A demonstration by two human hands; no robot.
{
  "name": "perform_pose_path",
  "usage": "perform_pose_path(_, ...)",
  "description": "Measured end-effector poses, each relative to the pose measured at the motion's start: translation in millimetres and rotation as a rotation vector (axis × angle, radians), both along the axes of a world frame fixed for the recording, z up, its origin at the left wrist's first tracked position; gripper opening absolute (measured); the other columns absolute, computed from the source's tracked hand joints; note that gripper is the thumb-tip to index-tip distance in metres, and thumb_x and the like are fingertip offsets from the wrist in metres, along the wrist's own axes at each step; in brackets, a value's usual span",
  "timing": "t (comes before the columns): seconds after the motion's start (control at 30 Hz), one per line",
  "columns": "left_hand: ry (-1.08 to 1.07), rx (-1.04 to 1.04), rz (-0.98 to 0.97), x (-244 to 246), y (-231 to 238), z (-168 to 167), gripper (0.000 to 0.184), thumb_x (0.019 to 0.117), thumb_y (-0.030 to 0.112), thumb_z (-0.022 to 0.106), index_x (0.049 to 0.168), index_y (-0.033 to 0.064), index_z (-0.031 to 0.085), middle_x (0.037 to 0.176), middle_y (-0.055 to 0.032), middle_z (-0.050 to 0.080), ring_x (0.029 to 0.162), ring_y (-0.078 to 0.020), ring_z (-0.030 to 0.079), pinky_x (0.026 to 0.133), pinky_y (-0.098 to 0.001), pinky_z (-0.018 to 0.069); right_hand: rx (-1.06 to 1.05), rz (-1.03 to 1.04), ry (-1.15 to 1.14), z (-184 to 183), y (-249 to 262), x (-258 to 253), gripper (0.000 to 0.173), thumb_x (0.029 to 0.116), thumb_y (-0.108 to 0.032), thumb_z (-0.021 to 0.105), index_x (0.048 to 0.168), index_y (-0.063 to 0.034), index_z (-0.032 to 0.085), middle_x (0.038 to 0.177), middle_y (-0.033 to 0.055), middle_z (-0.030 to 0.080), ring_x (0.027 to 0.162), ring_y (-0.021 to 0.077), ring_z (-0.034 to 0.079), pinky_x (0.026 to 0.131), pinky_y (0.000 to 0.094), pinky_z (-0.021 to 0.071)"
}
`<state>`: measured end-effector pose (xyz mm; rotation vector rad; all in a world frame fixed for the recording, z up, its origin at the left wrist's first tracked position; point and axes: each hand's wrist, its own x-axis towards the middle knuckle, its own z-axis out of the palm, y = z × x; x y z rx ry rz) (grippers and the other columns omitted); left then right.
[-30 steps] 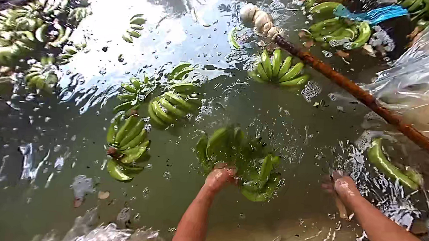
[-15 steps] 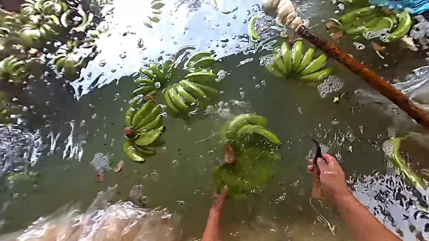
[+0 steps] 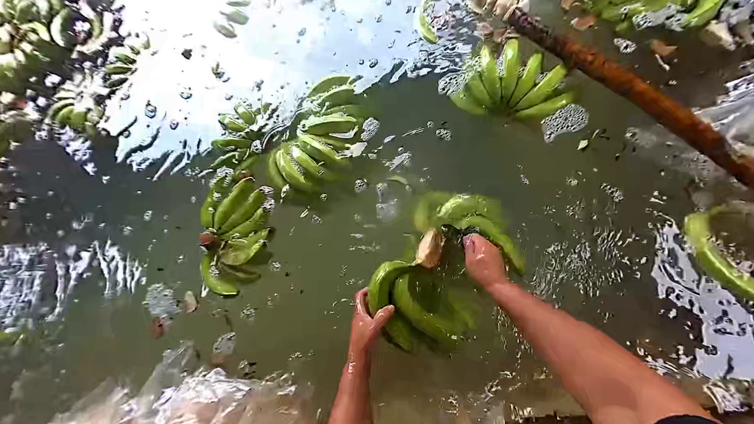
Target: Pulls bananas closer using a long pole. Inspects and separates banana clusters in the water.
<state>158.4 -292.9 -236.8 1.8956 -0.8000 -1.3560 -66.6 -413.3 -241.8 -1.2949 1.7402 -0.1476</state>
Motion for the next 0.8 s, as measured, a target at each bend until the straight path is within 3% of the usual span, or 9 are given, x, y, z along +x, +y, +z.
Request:
perform_pose_path(0.17, -0.047, -0.08, 0.023, -37, 12, 17, 0.095, 0.0698, 0.024, 0.074, 0.148, -0.0102, 0.032, 0.131, -0.0273, 0.058, 0.115, -0.0234, 0.062, 0.096, -0.0376, 0.0537, -0.027, 0.051, 0.054, -10, 7, -13, 0.041, 0.1124, -0.017, 0.034, 0.133, 0.0097, 0.057, 0.133, 0.032, 0.06, 0.127, 0.046, 0.058, 0.107, 0.0596, 0.0424)
perform_pose_path(0.33, -0.352, -0.09, -0.075, -98, 8, 37, 0.1, 0.0712, 0.016, 0.081, 0.151, -0.0144, 0.029, 0.146, -0.0386, 0.044, 0.134, -0.0455, 0.049, 0.11, -0.0538, 0.0425, 0.049, -0.045, -0.08, -10, 6, -38, 0.036, 0.1095, -0.009, 0.04, 0.137, 0.0097, 0.053, 0.131, 0.0347, 0.06, 0.126, 0.0467, 0.058, 0.108, 0.0591, 0.0417)
perform_pose_path(0.4, -0.489, -0.107, -0.142, -117, 10, 29, 0.104, 0.0691, 0.019, 0.086, 0.149, -0.0164, 0.03, 0.143, -0.0416, 0.044, 0.13, -0.0525, 0.05, 0.107, -0.059, 0.0442, 0.181, -0.04, -0.143, 1, 8, -59, 0.038, 0.1126, -0.016, 0.035, 0.138, 0.0055, 0.053, 0.117, 0.0281, 0.064, 0.105, 0.0372, 0.064, 0.094, 0.052, 0.0501)
perform_pose_path(0.47, -0.494, -0.138, -0.193, -126, 9, 17, 0.107, 0.0691, 0.022, 0.088, 0.149, -0.018, 0.03, 0.142, -0.0443, 0.043, 0.128, -0.0554, 0.051, 0.106, -0.0599, 0.0447, 0.209, -0.258, -0.375, 22, 37, -78, 0.035, 0.115, -0.023, 0.026, 0.114, -0.0019, 0.054, 0.076, 0.0034, 0.048, 0.058, 0.0107, 0.047, 0.056, 0.0245, 0.0442)
perform_pose_path(0.5, -0.451, -0.137, -0.215, -129, 9, 11, 0.108, 0.0696, 0.024, 0.089, 0.149, -0.0176, 0.03, 0.142, -0.0435, 0.044, 0.129, -0.0539, 0.051, 0.107, -0.058, 0.0445, 0.214, -0.48, -0.519, 33, 54, -90, 0.034, 0.115, -0.025, 0.024, 0.102, -0.0062, 0.049, 0.066, -0.0036, 0.043, 0.048, 0.0045, 0.042, 0.047, 0.0183, 0.0398)
perform_pose_path(0.57, -0.361, -0.112, -0.249, -134, 8, 7, 0.109, 0.0704, 0.027, 0.09, 0.151, -0.015, 0.03, 0.142, -0.04, 0.046, 0.131, -0.0494, 0.051, 0.11, -0.0549, 0.0438, 0.163, -0.782, -0.535, 48, 65, -122, 0.032, 0.1152, -0.027, 0.024, 0.101, -0.0087, 0.047, 0.063, -0.006, 0.042, 0.045, 0.0027, 0.042, 0.044, 0.0172, 0.0412)
perform_pose_path(0.67, -0.31, -0.137, -0.255, -142, 3, 7, 0.111, 0.0688, 0.027, 0.091, 0.152, -0.0133, 0.031, 0.143, -0.0385, 0.046, 0.132, -0.0484, 0.05, 0.11, -0.0546, 0.0429, 0.034, -0.565, -0.059, 50, 49, -167, 0.04, 0.1152, -0.025, 0.028, 0.121, 0.0034, 0.055, 0.083, 0.0078, 0.053, 0.065, 0.0128, 0.055, 0.064, 0.0274, 0.0492)
perform_pose_path(0.73, -0.325, -0.208, -0.248, -144, 3, 9, 0.109, 0.0673, 0.027, 0.09, 0.15, -0.0151, 0.033, 0.141, -0.0398, 0.047, 0.13, -0.05, 0.051, 0.108, -0.0563, 0.0436, 0.016, -0.301, 0.133, 55, 42, -169, 0.045, 0.114, -0.022, 0.031, 0.131, 0.0121, 0.055, 0.113, 0.0316, 0.064, 0.105, 0.0405, 0.065, 0.096, 0.0552, 0.0486)
perform_pose_path(0.8, -0.343, -0.258, -0.253, -144, 3, 13, 0.106, 0.0678, 0.028, 0.089, 0.149, -0.0147, 0.036, 0.138, -0.0386, 0.05, 0.128, -0.0487, 0.053, 0.108, -0.0561, 0.0441, 0.008, -0.135, 0.215, 57, 40, -149, 0.044, 0.1134, -0.022, 0.033, 0.128, 0.0128, 0.056, 0.12, 0.0371, 0.063, 0.118, 0.0516, 0.06, 0.1, 0.0657, 0.0425)
